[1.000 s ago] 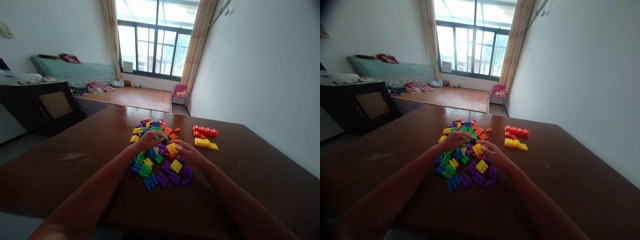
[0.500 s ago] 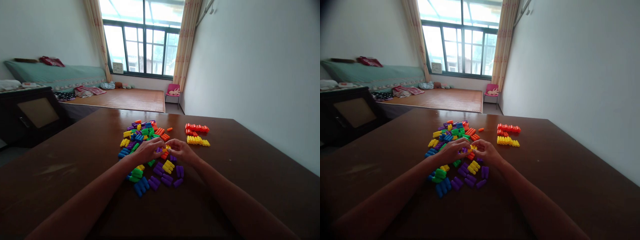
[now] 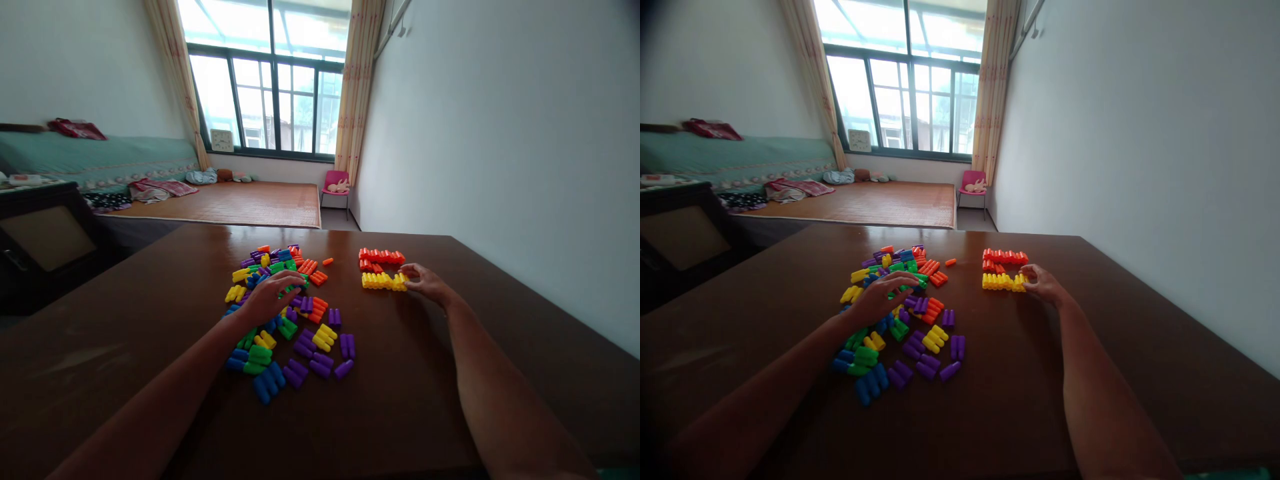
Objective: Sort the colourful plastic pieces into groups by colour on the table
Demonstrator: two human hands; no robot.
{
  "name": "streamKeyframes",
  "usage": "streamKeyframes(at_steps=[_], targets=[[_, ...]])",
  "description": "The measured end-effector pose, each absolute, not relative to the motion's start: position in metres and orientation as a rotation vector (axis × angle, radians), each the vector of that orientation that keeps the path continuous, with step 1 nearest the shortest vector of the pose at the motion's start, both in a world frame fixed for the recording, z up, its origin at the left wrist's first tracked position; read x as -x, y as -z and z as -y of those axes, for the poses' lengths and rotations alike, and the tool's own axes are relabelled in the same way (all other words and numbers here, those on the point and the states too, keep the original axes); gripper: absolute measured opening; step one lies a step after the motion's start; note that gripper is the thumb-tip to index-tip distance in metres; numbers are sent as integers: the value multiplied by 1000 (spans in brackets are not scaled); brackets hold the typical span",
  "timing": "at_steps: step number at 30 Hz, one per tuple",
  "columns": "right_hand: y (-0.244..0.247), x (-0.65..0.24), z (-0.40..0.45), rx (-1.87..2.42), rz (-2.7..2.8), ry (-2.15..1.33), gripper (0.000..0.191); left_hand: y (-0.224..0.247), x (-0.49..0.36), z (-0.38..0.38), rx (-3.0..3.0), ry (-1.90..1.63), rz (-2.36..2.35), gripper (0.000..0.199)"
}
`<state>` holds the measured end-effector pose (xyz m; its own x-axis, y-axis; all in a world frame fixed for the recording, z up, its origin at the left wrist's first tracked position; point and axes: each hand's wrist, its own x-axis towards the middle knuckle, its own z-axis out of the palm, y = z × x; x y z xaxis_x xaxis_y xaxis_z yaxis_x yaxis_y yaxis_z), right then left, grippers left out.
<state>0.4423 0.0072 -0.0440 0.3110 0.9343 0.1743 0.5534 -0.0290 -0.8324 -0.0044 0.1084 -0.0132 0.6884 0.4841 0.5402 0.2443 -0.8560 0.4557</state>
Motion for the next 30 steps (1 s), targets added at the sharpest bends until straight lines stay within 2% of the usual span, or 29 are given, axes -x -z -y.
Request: streamKeyframes(at_steps=[4, 17, 22, 25, 30], targets=[[46, -435, -12, 1730, 1380, -551, 42, 14, 4, -109, -2554, -976, -561, 25], [38, -431, -6, 1740, 1446, -516, 54, 15, 8, -113, -2568, -894, -542, 25], [22, -432, -2, 1748, 1371, -382, 45, 14, 10, -115, -2578, -922, -540, 25], [6, -397, -2, 1645, 1438, -400, 40, 14, 10, -116, -2588, -914, -560, 25], [-12, -282, 9, 1265, 2146, -760, 30, 15, 8, -111, -2649, -834, -491, 23]])
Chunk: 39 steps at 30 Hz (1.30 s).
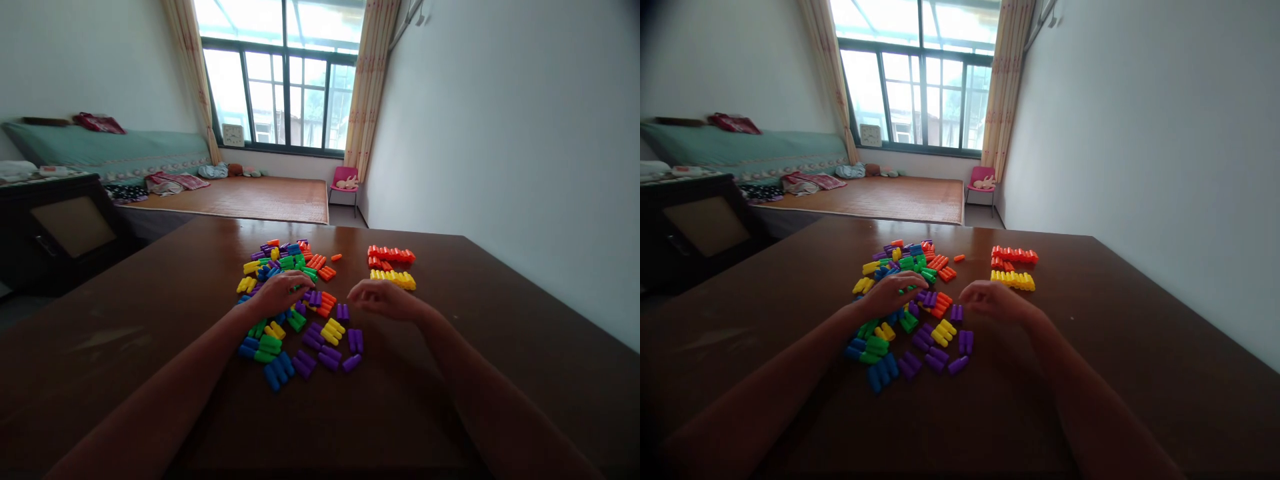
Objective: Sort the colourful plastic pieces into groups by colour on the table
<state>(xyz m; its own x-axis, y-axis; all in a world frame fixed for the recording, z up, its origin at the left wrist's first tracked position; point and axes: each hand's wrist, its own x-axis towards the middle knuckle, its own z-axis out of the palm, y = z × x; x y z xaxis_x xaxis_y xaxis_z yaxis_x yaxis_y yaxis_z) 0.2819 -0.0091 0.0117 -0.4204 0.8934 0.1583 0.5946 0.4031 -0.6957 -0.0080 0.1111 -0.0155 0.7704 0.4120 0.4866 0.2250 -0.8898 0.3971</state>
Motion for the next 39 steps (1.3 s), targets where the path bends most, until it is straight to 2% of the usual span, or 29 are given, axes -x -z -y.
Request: streamKeyframes(at_steps=[5, 11, 19, 24, 28, 34, 39], targets=[[-3, -215, 26, 1078, 2621, -488, 39, 14, 6, -107, -2692, -824, -456, 23], [6, -217, 21, 1318, 2545, -340, 55, 15, 8, -109, -2678, -812, -469, 23], [1, -232, 14, 1236, 2296, -344, 51, 7, 1, -99, -2529, -792, -467, 27], [6, -227, 13, 1156, 2253, -390, 44, 1, -9, -81, -2243, -597, -463, 36], [3, -227, 15, 1114, 2283, -453, 44, 2, -11, -82, -2158, -529, -401, 32], [-12, -236, 20, 1112, 2411, -559, 50, -8, 8, -107, -2053, -851, -601, 32], [-19, -304, 5, 1402, 1998, -390, 44, -11, 19, -118, -2054, -971, -705, 35]])
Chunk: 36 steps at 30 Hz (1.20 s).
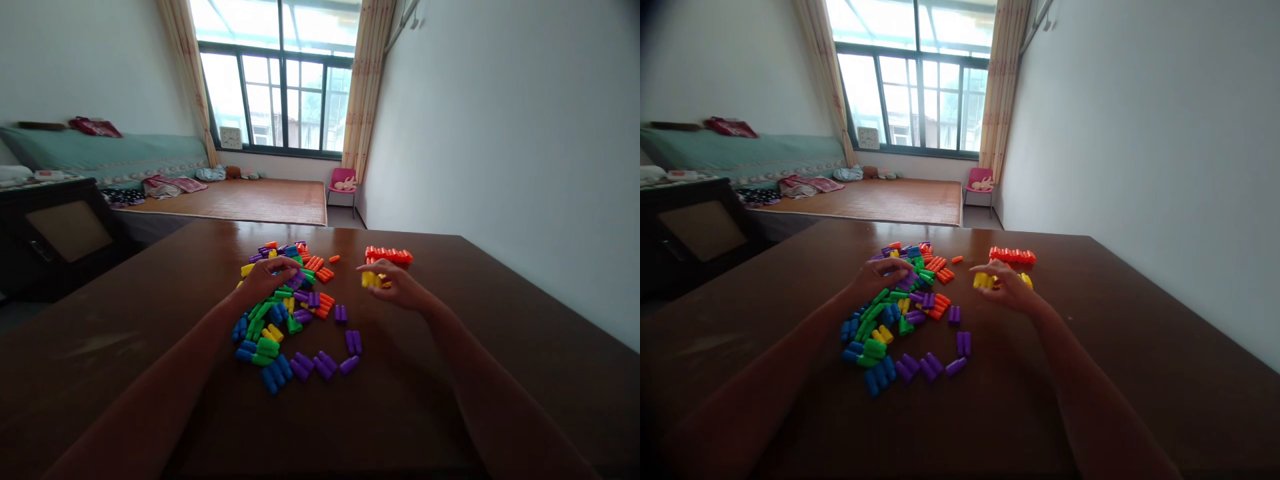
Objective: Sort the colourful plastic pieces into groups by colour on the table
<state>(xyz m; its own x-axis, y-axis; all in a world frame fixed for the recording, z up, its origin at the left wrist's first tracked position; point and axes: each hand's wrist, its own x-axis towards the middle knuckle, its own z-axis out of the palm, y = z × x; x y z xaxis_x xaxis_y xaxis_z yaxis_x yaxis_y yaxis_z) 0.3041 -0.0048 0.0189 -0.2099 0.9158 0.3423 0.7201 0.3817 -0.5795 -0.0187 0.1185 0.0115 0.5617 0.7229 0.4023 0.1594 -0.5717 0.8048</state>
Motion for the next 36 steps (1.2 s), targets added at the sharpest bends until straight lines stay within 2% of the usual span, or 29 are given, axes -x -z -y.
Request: streamKeyframes(at_steps=[6, 11, 14, 18, 22, 30, 36], targets=[[24, -437, -2, 2114, 1076, -178, 51, -2, 10, -114, -2166, -929, -673, 31], [47, -472, 1, 2556, 968, -323, 43, -4, 10, -111, -2230, -852, -689, 33], [43, -471, 2, 2598, 1066, -408, 50, -3, 13, -113, -2282, -810, -698, 33], [35, -474, 8, 2461, 1151, -223, 50, 2, 16, -118, -2358, -774, -709, 34], [37, -477, 15, 2171, 1301, -418, 56, 5, 19, -123, -2432, -786, -772, 31], [39, -465, 11, 2092, 1428, -551, 52, 8, 20, -127, -2537, -733, -852, 30], [36, -465, 12, 2079, 1429, -606, 57, 8, 28, -130, -2662, -683, -961, 32]])
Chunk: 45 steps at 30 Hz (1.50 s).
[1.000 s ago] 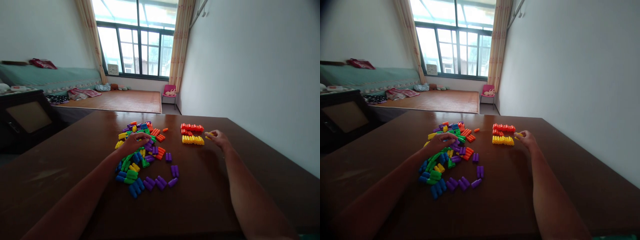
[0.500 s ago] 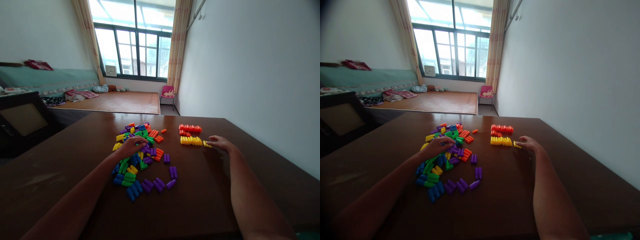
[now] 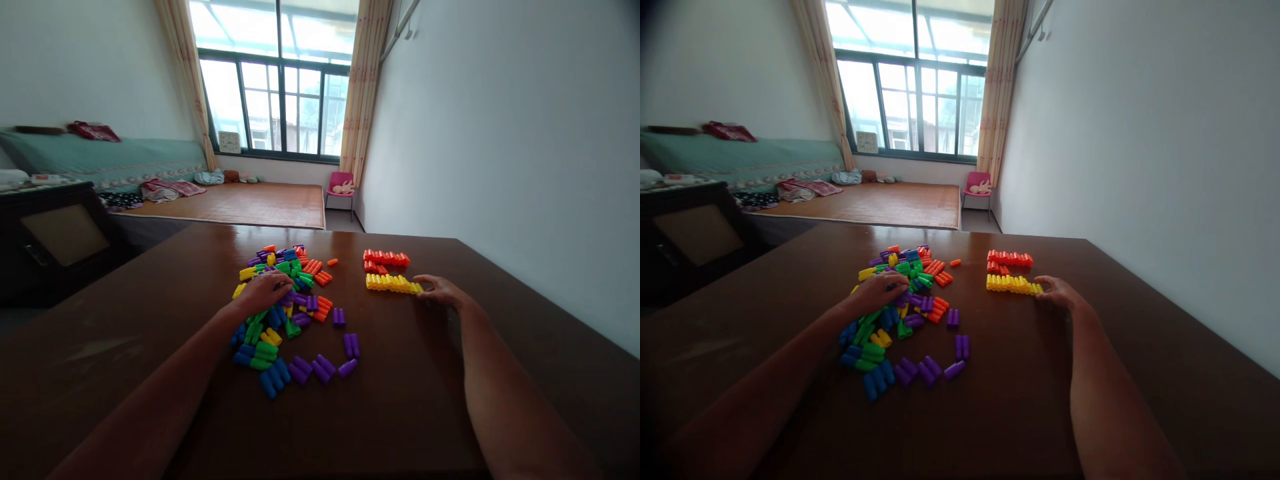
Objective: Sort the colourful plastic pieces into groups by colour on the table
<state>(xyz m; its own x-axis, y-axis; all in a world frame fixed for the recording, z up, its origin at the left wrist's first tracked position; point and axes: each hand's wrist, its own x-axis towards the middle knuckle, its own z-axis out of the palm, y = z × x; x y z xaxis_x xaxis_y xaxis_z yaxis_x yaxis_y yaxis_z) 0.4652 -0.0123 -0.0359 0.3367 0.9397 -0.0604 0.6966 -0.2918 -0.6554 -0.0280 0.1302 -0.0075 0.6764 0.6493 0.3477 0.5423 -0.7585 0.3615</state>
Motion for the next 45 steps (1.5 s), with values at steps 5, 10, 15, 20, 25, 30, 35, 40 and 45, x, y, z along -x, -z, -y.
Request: streamKeyframes(at_steps=[5, 10, 15, 20, 25, 30, 35, 40, 45], targets=[[33, -458, -1, 2084, 1284, 77, 50, 9, 59, -161, -2628, -902, -1218, 31], [21, -390, -15, 1865, 1398, 498, 35, 30, 89, -193, -2563, -870, -1395, 32], [23, -306, -12, 1652, 1829, 335, 30, 39, 79, -182, -2638, -733, -1158, 42], [35, -264, -9, 1456, 2049, 123, 28, 32, 77, -169, -2625, -649, -1331, 34], [34, -233, -28, 1370, 1972, -66, 24, 28, 94, -177, -2478, -704, -1503, 27], [14, -183, -82, 1283, 2103, -107, 22, 29, 102, -187, -2376, -817, -1489, 21], [1, -132, -139, 1549, 2391, -107, 12, 34, 107, -193, -2343, -854, -1486, 29], [0, -108, -158, 1874, 2406, -16, 17, 37, 111, -196, -2228, -982, -1601, 30], [5, -112, -159, 1850, 2459, -29, 26, 32, 100, -189, -2325, -1099, -1433, 27]])
